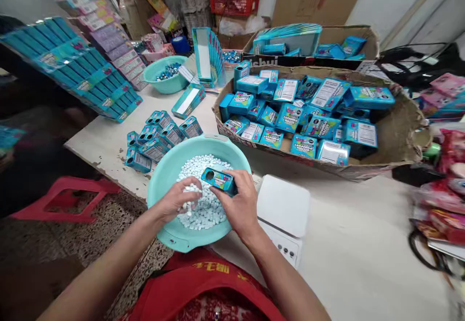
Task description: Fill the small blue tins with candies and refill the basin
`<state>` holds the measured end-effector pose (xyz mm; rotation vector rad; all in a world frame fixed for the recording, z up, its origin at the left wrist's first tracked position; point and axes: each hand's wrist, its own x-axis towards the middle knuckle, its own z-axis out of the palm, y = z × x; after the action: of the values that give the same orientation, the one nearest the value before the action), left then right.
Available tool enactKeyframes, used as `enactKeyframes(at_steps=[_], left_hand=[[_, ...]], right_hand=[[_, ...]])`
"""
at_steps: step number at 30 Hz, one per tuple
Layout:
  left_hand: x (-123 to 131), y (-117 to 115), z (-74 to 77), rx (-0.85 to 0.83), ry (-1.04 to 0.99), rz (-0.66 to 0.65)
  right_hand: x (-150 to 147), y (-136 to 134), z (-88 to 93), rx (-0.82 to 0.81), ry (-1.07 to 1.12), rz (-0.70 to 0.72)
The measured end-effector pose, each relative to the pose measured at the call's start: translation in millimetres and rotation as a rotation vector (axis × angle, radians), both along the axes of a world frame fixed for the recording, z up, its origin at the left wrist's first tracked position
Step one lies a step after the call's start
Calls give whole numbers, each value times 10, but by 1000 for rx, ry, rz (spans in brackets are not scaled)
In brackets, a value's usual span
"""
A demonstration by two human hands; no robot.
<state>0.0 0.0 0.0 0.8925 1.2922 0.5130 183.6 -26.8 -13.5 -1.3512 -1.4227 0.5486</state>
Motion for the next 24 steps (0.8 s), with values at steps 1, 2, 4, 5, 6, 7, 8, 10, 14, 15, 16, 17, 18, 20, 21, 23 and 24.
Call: enactKeyframes(at_steps=[1,2,4,5,6,7,8,10,14,15,16,17,18,20,21,23,24], left_hand=[[-3,24,68,32,-67,67],[-1,48,130,70,-134,131],[35,92,217,161,-262,252],[71,114,237,227,-339,311],[116,135,241,288,-405,362],[165,157,232,341,-455,408],[214,179,213,384,-486,447],[295,221,168,440,-510,513],[357,282,135,485,-462,581],[359,290,141,487,-440,579],[361,295,150,488,-418,573],[364,297,160,489,-398,566],[368,297,169,490,-383,560],[382,293,183,495,-376,541],[390,290,187,499,-379,532],[408,285,192,517,-393,518],[417,282,192,529,-404,516]], right_hand=[[-11,0,-20,-12,-27,9],[-24,-1,-38,-24,-51,22],[-61,-3,-63,-49,-91,60],[-86,-5,-68,-67,-111,87],[-115,-9,-69,-81,-125,116],[-143,-12,-65,-92,-132,144],[-170,-16,-58,-100,-134,171],[-210,-22,-38,-105,-119,197],[-213,-18,-2,-103,-85,151],[-204,-13,5,-102,-87,139],[-195,-6,11,-105,-96,138],[-187,1,17,-109,-109,146],[-180,8,23,-114,-122,159],[-170,21,32,-128,-131,183],[-167,26,35,-135,-128,188],[-161,32,36,-146,-116,194],[-157,33,34,-150,-106,200]])
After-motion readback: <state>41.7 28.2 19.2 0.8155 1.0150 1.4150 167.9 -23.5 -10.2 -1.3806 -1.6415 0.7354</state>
